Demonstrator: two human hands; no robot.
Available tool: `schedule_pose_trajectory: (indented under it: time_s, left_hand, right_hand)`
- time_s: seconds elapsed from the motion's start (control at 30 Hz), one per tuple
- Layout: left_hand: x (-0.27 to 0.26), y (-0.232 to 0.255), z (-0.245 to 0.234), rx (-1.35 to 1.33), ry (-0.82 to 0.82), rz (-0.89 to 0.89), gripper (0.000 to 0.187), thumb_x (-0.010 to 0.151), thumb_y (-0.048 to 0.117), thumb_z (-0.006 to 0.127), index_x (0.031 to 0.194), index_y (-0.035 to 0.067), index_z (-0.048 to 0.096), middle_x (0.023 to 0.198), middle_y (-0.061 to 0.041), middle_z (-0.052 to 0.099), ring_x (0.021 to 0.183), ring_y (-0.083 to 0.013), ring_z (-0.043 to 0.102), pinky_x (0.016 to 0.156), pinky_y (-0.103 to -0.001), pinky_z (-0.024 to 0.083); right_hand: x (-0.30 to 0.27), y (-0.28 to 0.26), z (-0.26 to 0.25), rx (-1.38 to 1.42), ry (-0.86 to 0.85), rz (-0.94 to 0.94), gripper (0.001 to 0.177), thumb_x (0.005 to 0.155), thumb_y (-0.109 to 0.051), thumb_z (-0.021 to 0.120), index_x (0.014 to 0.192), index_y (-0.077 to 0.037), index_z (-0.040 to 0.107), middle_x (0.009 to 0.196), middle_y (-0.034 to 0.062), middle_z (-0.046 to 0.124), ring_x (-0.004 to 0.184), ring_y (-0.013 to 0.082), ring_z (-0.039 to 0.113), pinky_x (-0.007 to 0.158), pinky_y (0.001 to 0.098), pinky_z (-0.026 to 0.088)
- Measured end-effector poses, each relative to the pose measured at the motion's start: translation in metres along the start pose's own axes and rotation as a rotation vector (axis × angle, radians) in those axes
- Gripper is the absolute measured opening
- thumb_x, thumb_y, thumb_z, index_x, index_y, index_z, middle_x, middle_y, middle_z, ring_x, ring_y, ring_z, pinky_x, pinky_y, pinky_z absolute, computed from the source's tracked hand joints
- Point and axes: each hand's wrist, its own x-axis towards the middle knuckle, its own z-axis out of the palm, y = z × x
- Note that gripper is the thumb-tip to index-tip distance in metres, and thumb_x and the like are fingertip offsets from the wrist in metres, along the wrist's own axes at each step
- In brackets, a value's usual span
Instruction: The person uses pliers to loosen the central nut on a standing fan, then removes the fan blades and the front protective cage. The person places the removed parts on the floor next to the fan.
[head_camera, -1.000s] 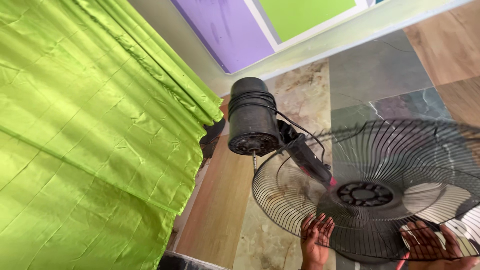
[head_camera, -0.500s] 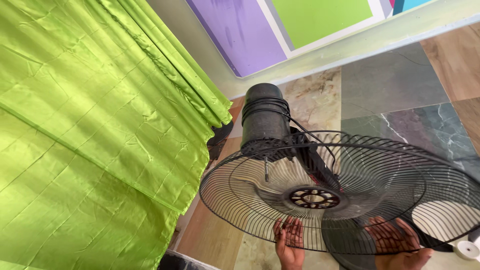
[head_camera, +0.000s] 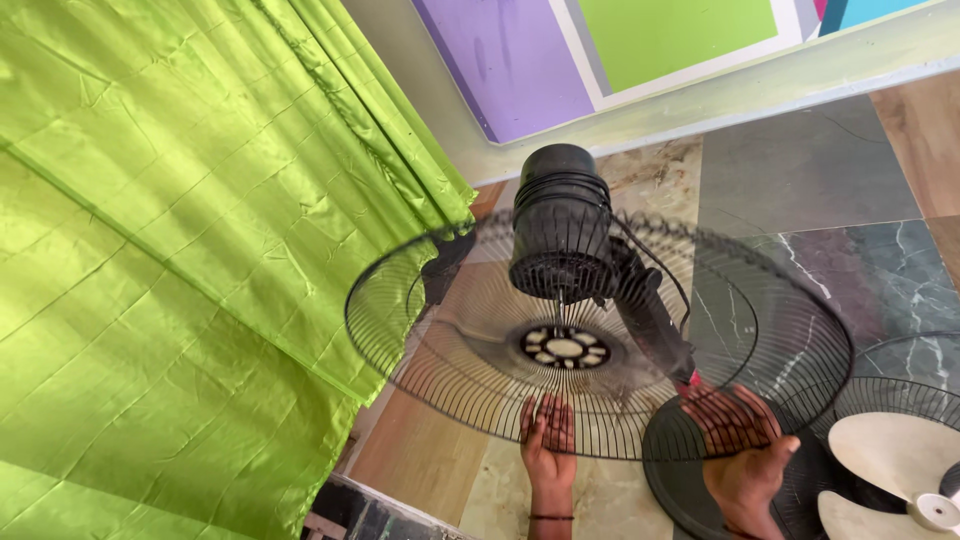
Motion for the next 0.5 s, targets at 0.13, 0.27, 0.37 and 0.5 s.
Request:
schedule_pose_trajectory:
  time_s: [0.13,0.27,0.37,0.5]
  left_hand:
    - [0.017,-0.001,0.011,0.034,0.024,-0.049,0.059,0.094,0.008,0.061,0.15,0.007,0.041,0.155,-0.023,0.044,0.143,-0.0352,0.046,0.115,-0.05,0.04]
    - [0.035,-0.005,0.021,0.081,0.021,-0.072,0.055,0.097,0.016,0.062,0.149,0.01,0.045,0.153,-0.019,0.049,0.14,-0.0317,0.05,0.116,-0.048,0.044]
    - [0.052,-0.007,0.025,0.099,0.012,-0.085,0.054,0.097,0.021,0.064,0.147,0.008,0.048,0.152,-0.018,0.051,0.139,-0.0317,0.052,0.115,-0.048,0.046]
    - [0.072,-0.012,0.026,0.137,0.01,-0.108,0.046,0.096,0.023,0.065,0.138,0.009,0.054,0.145,-0.017,0.057,0.131,-0.0312,0.058,0.11,-0.05,0.051]
  right_hand:
    - [0.016,-0.013,0.033,-0.073,-0.004,0.004,0.098,0.096,-0.081,0.044,0.142,0.005,0.047,0.126,0.0349,0.061,0.118,0.0468,0.063,0.104,0.0597,0.05]
    - [0.029,-0.017,0.05,-0.086,0.007,-0.017,0.096,0.096,-0.082,0.044,0.141,0.003,0.048,0.128,0.0337,0.061,0.118,0.0455,0.063,0.101,0.0588,0.051]
    - [0.038,-0.012,0.05,-0.08,-0.002,-0.044,0.095,0.096,-0.082,0.045,0.141,0.002,0.048,0.129,0.0329,0.061,0.119,0.0444,0.062,0.103,0.0581,0.051]
    - [0.051,0.002,0.038,-0.039,-0.029,-0.054,0.095,0.095,-0.082,0.046,0.141,0.001,0.048,0.131,0.0307,0.06,0.121,0.042,0.062,0.104,0.0568,0.051]
